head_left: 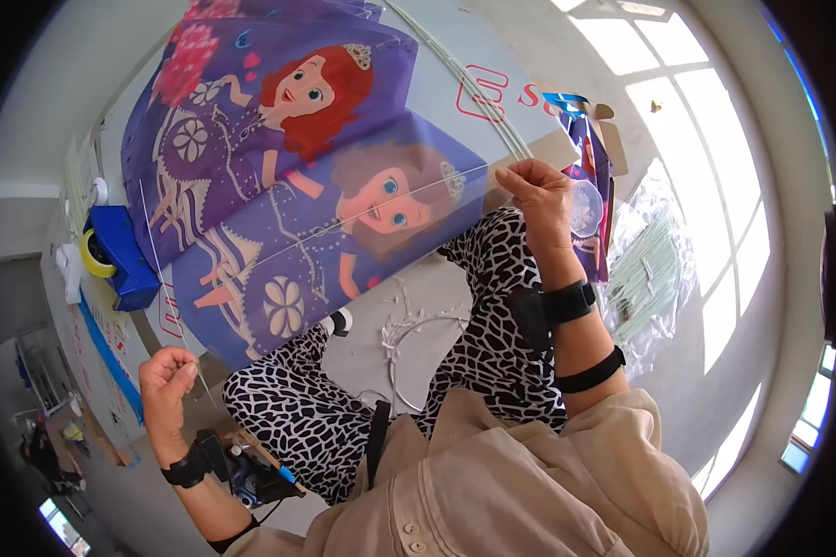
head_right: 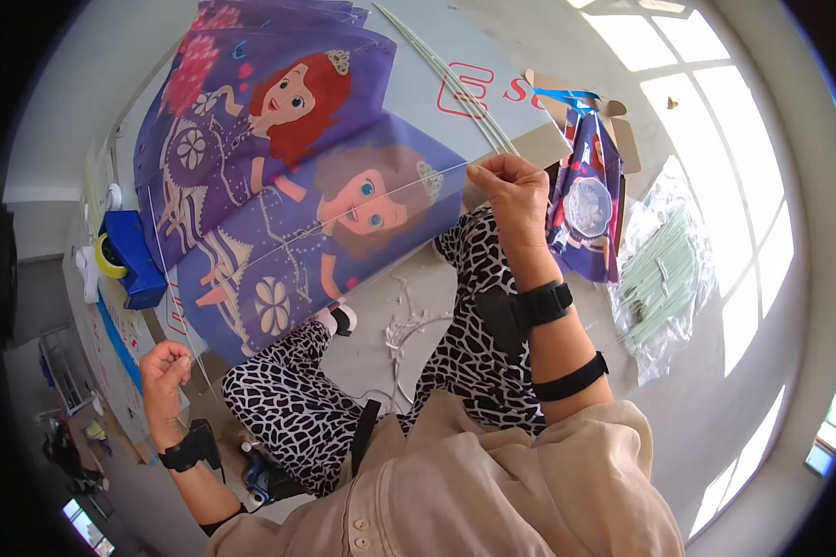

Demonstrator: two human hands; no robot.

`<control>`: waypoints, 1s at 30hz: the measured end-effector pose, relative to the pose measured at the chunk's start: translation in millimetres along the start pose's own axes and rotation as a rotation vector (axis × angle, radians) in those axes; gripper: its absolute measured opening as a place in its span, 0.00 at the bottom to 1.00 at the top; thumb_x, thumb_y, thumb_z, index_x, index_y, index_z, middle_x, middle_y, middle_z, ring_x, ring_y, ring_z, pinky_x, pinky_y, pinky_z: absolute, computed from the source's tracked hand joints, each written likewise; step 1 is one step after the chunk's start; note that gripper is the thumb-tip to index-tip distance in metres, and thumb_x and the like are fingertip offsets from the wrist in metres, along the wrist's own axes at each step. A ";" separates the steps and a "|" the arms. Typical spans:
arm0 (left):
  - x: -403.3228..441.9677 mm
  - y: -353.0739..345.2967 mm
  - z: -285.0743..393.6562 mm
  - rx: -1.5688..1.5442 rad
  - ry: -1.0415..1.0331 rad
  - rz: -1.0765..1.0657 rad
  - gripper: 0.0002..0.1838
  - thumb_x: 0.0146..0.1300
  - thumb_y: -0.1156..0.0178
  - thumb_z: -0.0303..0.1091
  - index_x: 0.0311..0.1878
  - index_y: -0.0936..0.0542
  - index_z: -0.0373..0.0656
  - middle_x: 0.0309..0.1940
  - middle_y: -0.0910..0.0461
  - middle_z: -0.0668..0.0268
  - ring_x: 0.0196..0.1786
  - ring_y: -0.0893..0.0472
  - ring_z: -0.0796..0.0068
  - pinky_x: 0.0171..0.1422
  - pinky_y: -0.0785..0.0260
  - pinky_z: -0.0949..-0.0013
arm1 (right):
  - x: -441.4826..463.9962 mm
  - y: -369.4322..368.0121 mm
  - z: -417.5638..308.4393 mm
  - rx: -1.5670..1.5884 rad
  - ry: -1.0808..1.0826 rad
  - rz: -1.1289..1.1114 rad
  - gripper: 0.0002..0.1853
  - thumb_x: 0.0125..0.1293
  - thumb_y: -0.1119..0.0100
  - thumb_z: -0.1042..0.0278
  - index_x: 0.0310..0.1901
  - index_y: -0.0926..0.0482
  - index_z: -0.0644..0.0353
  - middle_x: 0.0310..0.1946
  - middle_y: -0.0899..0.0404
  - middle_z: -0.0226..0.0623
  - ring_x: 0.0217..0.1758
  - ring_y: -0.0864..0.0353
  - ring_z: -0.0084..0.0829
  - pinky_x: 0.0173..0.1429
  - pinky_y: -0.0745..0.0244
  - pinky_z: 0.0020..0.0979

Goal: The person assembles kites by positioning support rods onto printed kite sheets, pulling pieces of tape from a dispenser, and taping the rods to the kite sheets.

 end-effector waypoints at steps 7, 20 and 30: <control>61.8 8.1 1.6 0.016 0.015 0.087 0.04 0.58 0.44 0.22 0.36 0.22 0.36 0.22 0.28 0.74 0.22 0.35 0.87 0.27 0.45 0.81 | 8.8 -17.9 31.9 -0.307 0.173 0.249 0.06 0.48 0.31 0.71 0.26 0.18 0.62 0.21 0.26 0.28 0.22 0.30 0.20 0.29 0.35 0.24; 85.6 2.0 -10.3 0.062 0.027 0.072 0.02 0.58 0.43 0.24 0.30 0.25 0.40 0.20 0.30 0.75 0.21 0.35 0.87 0.26 0.43 0.81 | 10.7 -26.5 22.0 -0.655 0.133 0.288 0.08 0.48 0.32 0.64 0.24 0.20 0.58 0.25 0.26 0.31 0.36 0.26 0.32 0.42 0.31 0.34; 84.5 0.3 -10.4 0.065 0.033 0.071 0.02 0.58 0.44 0.24 0.30 0.26 0.40 0.21 0.30 0.74 0.22 0.35 0.87 0.28 0.43 0.81 | 10.5 -26.1 24.8 -0.651 0.127 0.283 0.08 0.48 0.32 0.64 0.25 0.19 0.58 0.24 0.27 0.31 0.37 0.27 0.32 0.43 0.32 0.34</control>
Point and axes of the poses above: each hand's wrist, its own x-axis towards the middle knuckle, its own y-axis out of the back of the hand, z = x × y, the point moved 1 cm from there along x, towards the middle knuckle
